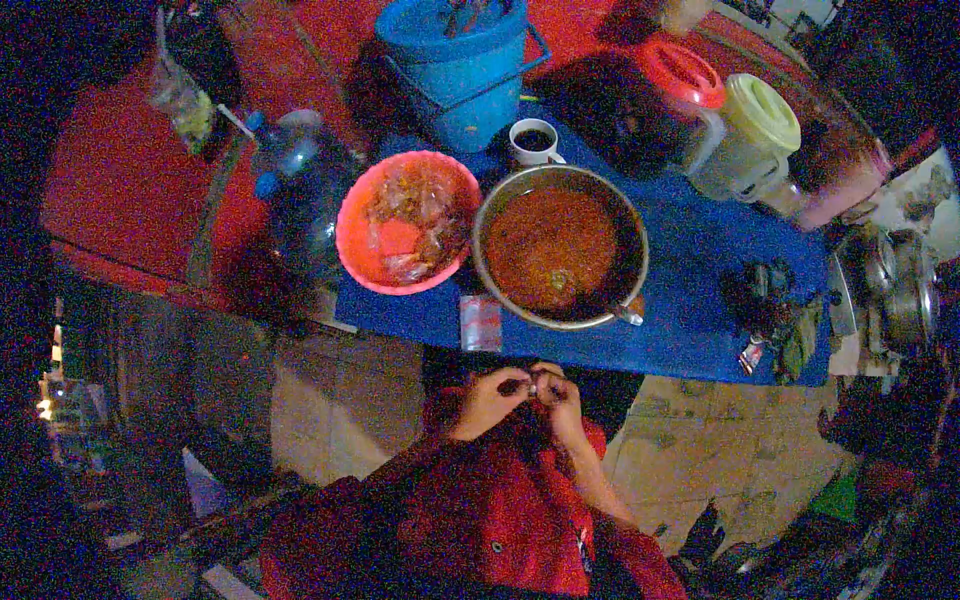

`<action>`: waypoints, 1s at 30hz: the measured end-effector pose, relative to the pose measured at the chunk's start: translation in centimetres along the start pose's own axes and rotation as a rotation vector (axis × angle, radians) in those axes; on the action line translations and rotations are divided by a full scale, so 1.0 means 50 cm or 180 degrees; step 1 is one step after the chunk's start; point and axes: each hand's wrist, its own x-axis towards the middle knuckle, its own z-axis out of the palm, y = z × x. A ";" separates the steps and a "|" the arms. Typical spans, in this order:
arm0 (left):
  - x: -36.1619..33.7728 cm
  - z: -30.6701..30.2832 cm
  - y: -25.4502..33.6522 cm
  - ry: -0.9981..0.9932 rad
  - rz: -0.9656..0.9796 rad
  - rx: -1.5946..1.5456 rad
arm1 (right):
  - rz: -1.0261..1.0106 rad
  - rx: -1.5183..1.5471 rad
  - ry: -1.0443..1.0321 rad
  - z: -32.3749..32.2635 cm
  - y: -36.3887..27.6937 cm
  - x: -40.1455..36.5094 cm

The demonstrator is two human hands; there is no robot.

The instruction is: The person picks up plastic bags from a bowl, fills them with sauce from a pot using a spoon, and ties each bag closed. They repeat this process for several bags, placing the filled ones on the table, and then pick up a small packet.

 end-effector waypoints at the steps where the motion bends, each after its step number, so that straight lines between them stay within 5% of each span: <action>1: 0.000 -0.003 0.002 -0.0120 0.0015 -0.0074 | 0.0008 0.0004 -0.0007 -0.002 -0.010 -0.003; 2: 0.001 -0.006 0.008 -0.0119 0.0001 -0.0071 | 0.0272 0.0170 -0.0063 -0.004 -0.024 -0.008; 4: 0.008 -0.014 0.024 0.0350 0.0914 -0.0217 | 0.0400 0.0071 -0.0241 -0.017 -0.019 -0.005; 8: 0.001 -0.028 0.016 0.0064 0.1043 -0.0159 | 0.0371 -0.0415 -0.0073 0.006 -0.034 -0.020; 11: 0.002 -0.029 0.006 -0.0025 0.0706 -0.0284 | 0.0366 0.0308 0.0136 0.023 -0.038 -0.014; 14: 0.019 -0.047 -0.003 -0.0036 0.0225 -0.0573 | 0.0272 -0.0290 -0.0481 0.014 -0.036 -0.011; 15: 0.037 -0.066 -0.003 0.0360 0.0411 -0.0449 | 0.0277 -0.0282 -0.0471 0.017 -0.050 -0.012; 17: 0.063 -0.121 0.032 0.0071 0.1059 0.0093 | 0.0320 -0.0477 -0.0616 0.020 -0.061 -0.013; 21: 0.139 -0.232 0.062 0.1052 0.1434 0.0460 | -0.0490 -0.1404 0.0225 -0.057 -0.078 0.030; 24: 0.235 -0.332 0.044 0.1077 0.0857 0.0937 | -0.1080 -0.1846 0.1086 -0.127 -0.117 0.074; 26: 0.286 -0.349 0.005 0.0179 0.0821 0.1965 | -0.1779 -0.2579 0.1264 -0.162 -0.138 0.104; 27: 0.305 -0.342 -0.013 0.0215 0.0827 0.1966 | -0.2208 -0.3094 0.1489 -0.163 -0.152 0.115; 30: 0.349 -0.306 -0.058 -0.0088 0.1265 0.2666 | -0.1981 -0.2917 0.1625 -0.174 -0.157 0.138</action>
